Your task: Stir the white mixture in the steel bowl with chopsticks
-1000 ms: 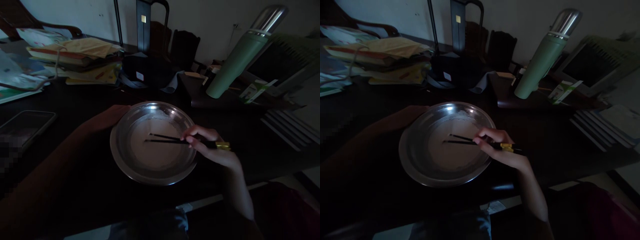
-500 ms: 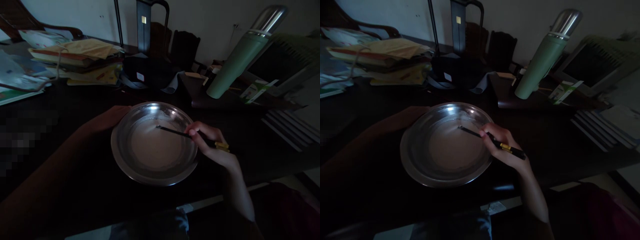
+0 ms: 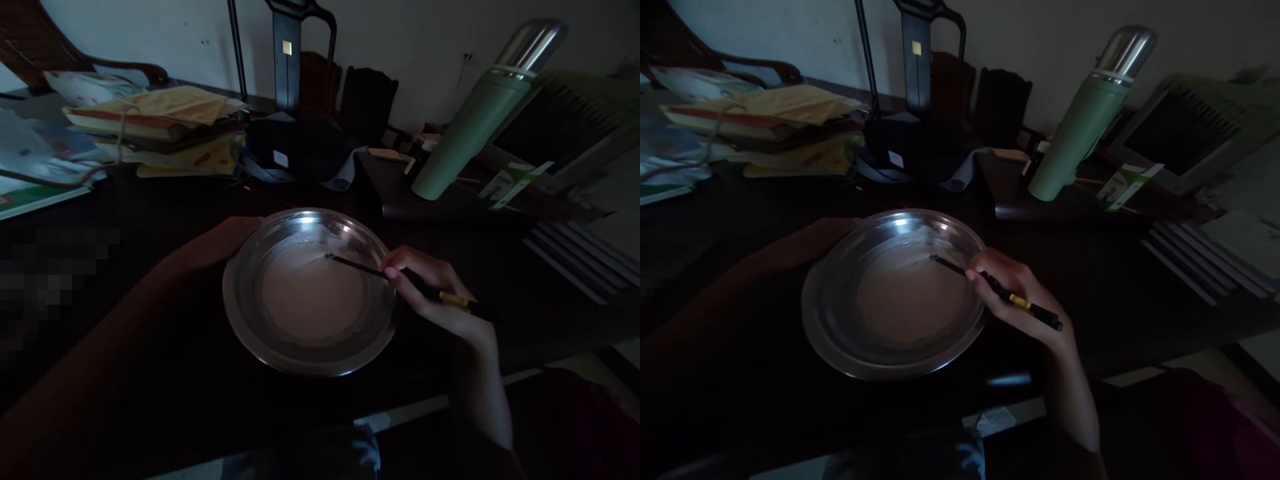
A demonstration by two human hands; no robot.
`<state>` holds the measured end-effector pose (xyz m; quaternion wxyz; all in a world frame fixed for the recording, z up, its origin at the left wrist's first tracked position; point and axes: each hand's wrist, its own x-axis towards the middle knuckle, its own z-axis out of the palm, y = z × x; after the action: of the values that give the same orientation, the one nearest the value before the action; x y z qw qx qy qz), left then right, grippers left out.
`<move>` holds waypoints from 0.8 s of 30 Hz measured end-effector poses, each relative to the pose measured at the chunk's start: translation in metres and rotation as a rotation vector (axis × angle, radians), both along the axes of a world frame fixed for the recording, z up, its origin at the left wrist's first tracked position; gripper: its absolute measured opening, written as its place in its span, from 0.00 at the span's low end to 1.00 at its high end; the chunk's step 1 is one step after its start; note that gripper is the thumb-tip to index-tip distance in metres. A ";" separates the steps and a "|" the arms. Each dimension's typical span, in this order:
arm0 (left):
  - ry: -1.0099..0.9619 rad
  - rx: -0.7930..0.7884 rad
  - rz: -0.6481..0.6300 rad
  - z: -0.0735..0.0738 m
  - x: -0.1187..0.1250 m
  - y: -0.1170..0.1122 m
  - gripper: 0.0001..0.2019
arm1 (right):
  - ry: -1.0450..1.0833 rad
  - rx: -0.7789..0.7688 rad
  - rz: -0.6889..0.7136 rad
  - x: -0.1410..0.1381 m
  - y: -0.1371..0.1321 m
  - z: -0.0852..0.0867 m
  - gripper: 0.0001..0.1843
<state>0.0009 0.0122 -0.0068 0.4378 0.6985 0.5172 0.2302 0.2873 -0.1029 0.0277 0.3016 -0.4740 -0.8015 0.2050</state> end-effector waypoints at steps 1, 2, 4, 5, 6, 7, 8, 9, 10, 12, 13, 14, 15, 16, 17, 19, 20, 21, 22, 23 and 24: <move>0.001 0.000 -0.003 -0.001 -0.001 0.000 0.21 | -0.014 0.001 -0.035 0.003 -0.001 0.002 0.09; -0.006 0.003 -0.012 -0.002 -0.001 0.001 0.21 | -0.029 -0.006 -0.047 0.006 -0.003 0.005 0.09; -0.024 0.006 -0.024 -0.002 -0.002 0.001 0.21 | -0.044 -0.041 0.005 0.013 -0.008 0.012 0.08; -0.030 0.004 -0.025 -0.002 -0.002 0.001 0.21 | -0.040 -0.056 0.060 0.016 -0.010 0.015 0.07; -0.035 0.001 -0.024 -0.001 -0.002 0.001 0.21 | -0.029 -0.069 0.124 0.019 -0.012 0.018 0.07; -0.036 -0.001 -0.020 -0.001 -0.002 0.000 0.21 | -0.020 -0.085 0.194 0.021 -0.013 0.020 0.07; -0.032 -0.001 -0.016 0.000 -0.001 0.000 0.21 | -0.009 -0.103 0.262 0.022 -0.013 0.020 0.06; -0.024 -0.001 -0.010 0.000 -0.001 0.000 0.21 | 0.005 -0.115 0.318 0.022 -0.013 0.020 0.06; -0.015 0.001 -0.004 0.001 0.000 0.000 0.21 | 0.016 -0.123 0.359 0.021 -0.012 0.019 0.06; -0.002 0.008 0.003 0.002 0.001 0.000 0.21 | 0.033 -0.128 0.401 0.015 -0.010 0.015 0.05; -0.003 0.010 0.000 0.002 0.001 0.000 0.21 | 0.043 -0.120 0.403 0.011 -0.009 0.012 0.05; -0.011 0.008 -0.007 0.002 0.001 0.000 0.21 | 0.054 -0.105 0.391 0.007 -0.007 0.008 0.04; -0.019 0.006 -0.012 0.002 0.001 0.000 0.21 | 0.057 -0.094 0.373 0.003 -0.005 0.004 0.04; -0.022 0.007 -0.020 0.001 0.001 0.001 0.21 | 0.056 -0.082 0.352 -0.001 -0.004 0.001 0.03; -0.022 0.007 -0.025 0.001 0.000 0.001 0.21 | 0.049 -0.070 0.324 -0.003 -0.002 -0.001 0.03; -0.019 0.018 -0.034 0.000 0.000 0.001 0.21 | 0.006 -0.058 0.258 -0.005 -0.001 -0.003 0.03; -0.018 0.022 -0.033 0.000 0.000 0.001 0.21 | -0.018 -0.053 0.219 -0.004 -0.002 -0.001 0.03; -0.017 0.023 -0.030 -0.001 0.000 0.001 0.21 | -0.039 -0.047 0.175 -0.002 -0.003 0.001 0.04; -0.018 0.022 -0.023 -0.001 0.000 0.001 0.21 | -0.053 -0.041 0.131 0.001 -0.004 0.004 0.04; -0.014 0.017 -0.011 -0.001 0.000 0.001 0.21 | -0.061 -0.037 0.098 0.005 -0.006 0.008 0.05; -0.010 0.007 0.002 -0.001 0.000 0.001 0.22 | -0.062 -0.036 0.084 0.009 -0.009 0.012 0.06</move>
<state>0.0005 0.0128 -0.0083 0.4377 0.6983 0.5150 0.2356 0.2959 -0.1114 0.0393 0.2592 -0.4512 -0.8259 0.2170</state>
